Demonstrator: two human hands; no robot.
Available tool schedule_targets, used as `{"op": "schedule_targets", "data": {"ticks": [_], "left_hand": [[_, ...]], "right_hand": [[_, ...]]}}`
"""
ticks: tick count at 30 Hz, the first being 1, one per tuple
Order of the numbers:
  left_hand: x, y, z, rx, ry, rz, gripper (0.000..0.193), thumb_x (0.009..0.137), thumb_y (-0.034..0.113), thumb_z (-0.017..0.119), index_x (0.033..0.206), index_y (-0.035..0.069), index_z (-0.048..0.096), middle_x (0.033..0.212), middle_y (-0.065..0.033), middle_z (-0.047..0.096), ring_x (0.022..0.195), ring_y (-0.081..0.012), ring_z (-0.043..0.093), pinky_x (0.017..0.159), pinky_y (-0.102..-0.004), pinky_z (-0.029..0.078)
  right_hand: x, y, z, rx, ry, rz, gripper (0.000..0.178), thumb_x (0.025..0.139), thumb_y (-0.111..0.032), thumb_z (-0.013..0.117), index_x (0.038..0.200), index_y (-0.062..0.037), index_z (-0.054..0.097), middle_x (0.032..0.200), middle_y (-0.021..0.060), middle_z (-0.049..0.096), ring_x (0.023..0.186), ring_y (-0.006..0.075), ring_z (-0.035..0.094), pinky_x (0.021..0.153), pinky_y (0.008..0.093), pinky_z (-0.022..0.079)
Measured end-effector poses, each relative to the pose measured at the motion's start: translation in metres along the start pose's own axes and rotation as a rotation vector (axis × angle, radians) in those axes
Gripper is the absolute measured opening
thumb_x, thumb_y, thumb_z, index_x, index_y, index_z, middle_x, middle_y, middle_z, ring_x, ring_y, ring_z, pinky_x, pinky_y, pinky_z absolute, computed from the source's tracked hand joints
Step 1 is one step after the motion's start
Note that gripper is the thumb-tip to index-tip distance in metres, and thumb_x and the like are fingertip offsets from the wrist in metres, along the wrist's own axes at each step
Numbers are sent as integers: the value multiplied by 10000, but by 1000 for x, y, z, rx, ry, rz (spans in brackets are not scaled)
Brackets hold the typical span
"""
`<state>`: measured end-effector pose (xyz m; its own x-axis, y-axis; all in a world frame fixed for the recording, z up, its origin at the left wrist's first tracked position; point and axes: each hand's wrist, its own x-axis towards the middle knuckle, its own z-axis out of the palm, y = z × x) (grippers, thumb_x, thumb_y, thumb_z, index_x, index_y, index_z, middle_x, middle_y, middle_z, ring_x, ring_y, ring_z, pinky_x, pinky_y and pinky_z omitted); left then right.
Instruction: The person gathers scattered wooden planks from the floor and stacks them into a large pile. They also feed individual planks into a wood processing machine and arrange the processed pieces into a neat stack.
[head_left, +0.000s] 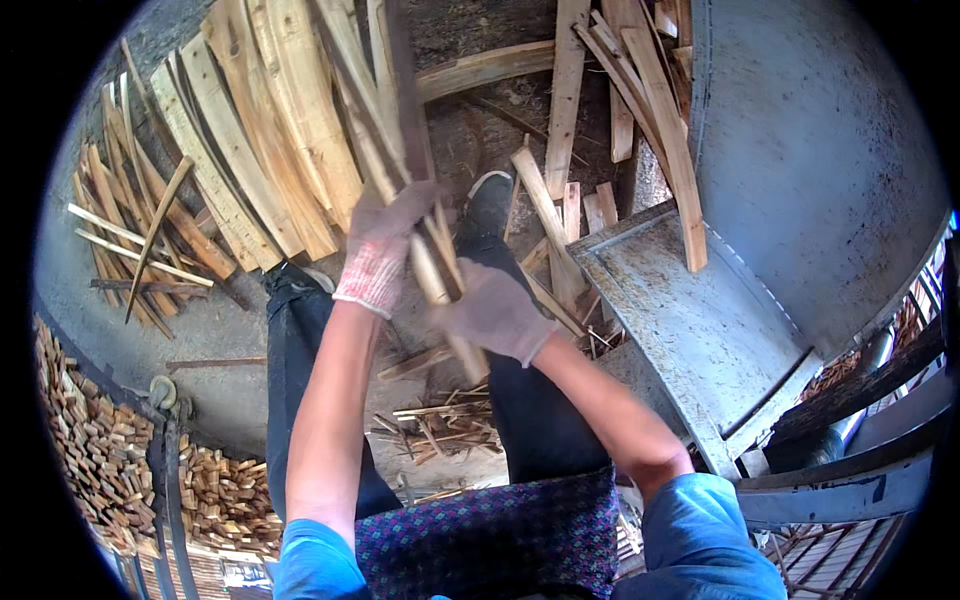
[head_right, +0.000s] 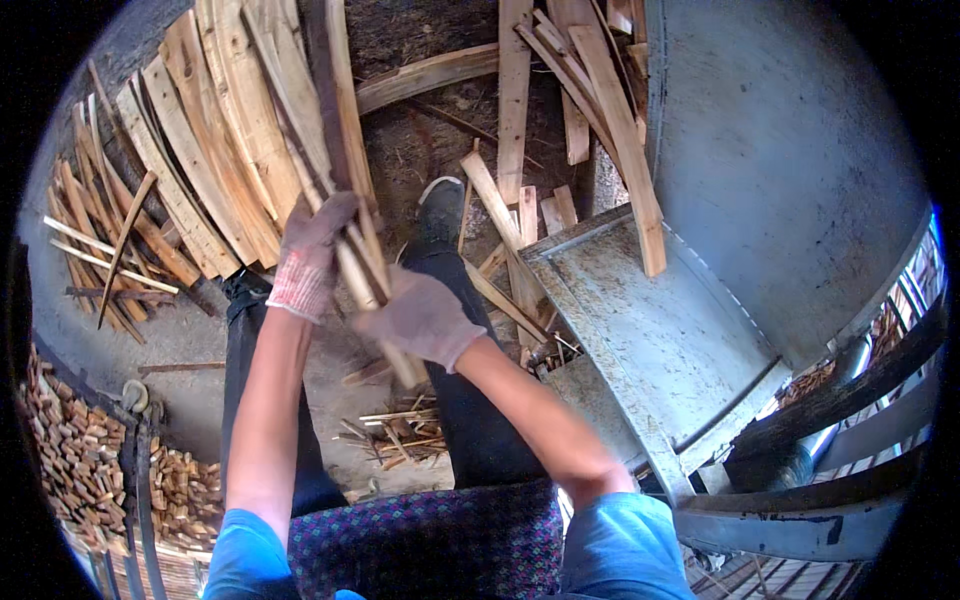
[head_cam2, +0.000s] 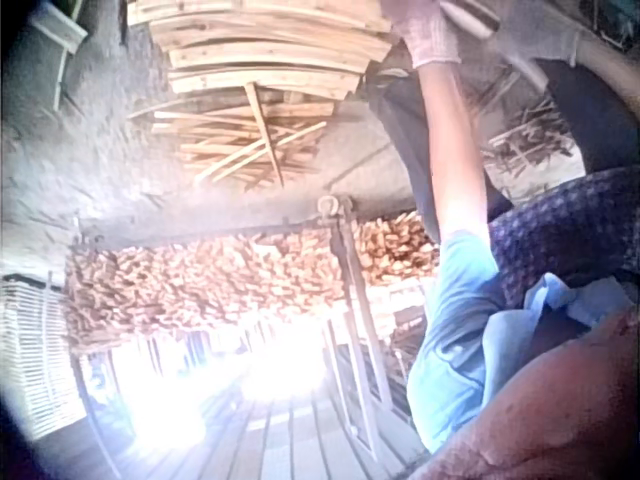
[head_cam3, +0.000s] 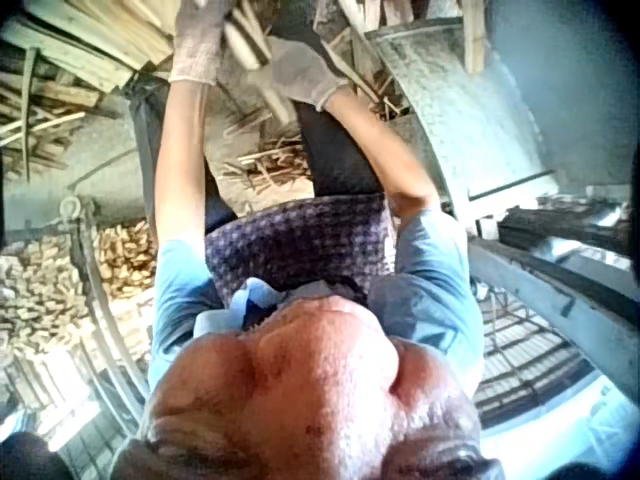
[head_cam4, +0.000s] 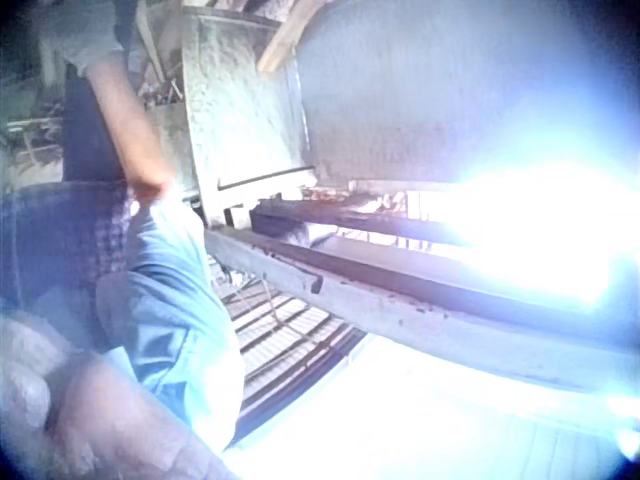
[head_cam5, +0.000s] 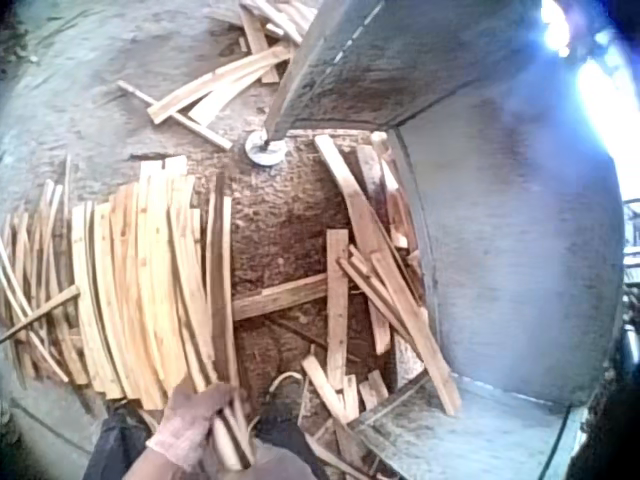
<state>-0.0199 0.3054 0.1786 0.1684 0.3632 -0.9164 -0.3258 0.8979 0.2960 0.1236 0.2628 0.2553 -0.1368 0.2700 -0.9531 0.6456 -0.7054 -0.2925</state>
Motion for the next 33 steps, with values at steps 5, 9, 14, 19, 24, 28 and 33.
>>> {"op": "schedule_targets", "data": {"ticks": [5, 9, 14, 19, 24, 28, 33], "left_hand": [[-15, 20, -5, 1, 91, 71, 333, 906, 192, 708, 1188, 35, 624, 821, -63, 648, 696, -160, 653, 626, -313, 578], [-30, 55, -70, 4, 264, 251, 498, 888, 268, 722, 1262, -41, 611, 876, -97, 670, 780, -187, 664, 720, -322, 576], [-23, 110, -226, 242, 482, 342, 320, 934, 268, 700, 1083, -15, 692, 840, -89, 674, 686, -169, 646, 661, -318, 567], [-21, 122, -323, 575, 788, 221, 273, 898, 304, 709, 918, 33, 686, 722, -31, 637, 617, -140, 597, 570, -293, 473], [-33, 97, -370, 529, 869, 241, 402, 882, 343, 708, 1098, 7, 661, 819, -23, 597, 699, -134, 516, 641, -314, 433], [-33, 79, -418, 511, 834, 86, 427, 892, 434, 719, 1052, 38, 718, 883, -5, 625, 759, -136, 539, 703, -315, 445], [-42, 78, -492, 635, 1013, 8, 753, 865, 526, 743, 1337, -51, 633, 1283, -146, 659, 1144, -238, 602, 1033, -324, 430]], "right_hand": [[12, -7, -15, -106, -173, -206, 676, 757, -517, 761, 1110, 38, 606, 1016, 288, 695, 1003, 417, 692, 918, 427, 534], [43, 28, -94, -412, 381, 21, 927, 765, -454, 789, 1435, 78, 434, 1318, 329, 574, 1254, 431, 570, 1073, 443, 466], [75, 162, -258, -848, 1014, 297, 820, 741, -453, 811, 1395, -55, 519, 1255, 265, 638, 1187, 459, 604, 1021, 517, 491], [70, 192, -278, -647, 876, 318, 721, 830, -520, 710, 1355, -50, 561, 1238, 289, 656, 1162, 461, 626, 969, 525, 503], [79, 98, -162, -195, 848, 12, 614, 856, -484, 720, 1176, 29, 616, 1055, 247, 702, 976, 359, 693, 874, 458, 537], [116, -5, -93, -24, 606, -102, 659, 868, -545, 685, 1158, 45, 655, 949, 176, 695, 923, 304, 675, 895, 438, 524], [154, -10, -107, -352, 733, -199, 872, 807, -525, 753, 1372, 88, 495, 1334, 309, 591, 1251, 423, 579, 1066, 463, 450]]}}
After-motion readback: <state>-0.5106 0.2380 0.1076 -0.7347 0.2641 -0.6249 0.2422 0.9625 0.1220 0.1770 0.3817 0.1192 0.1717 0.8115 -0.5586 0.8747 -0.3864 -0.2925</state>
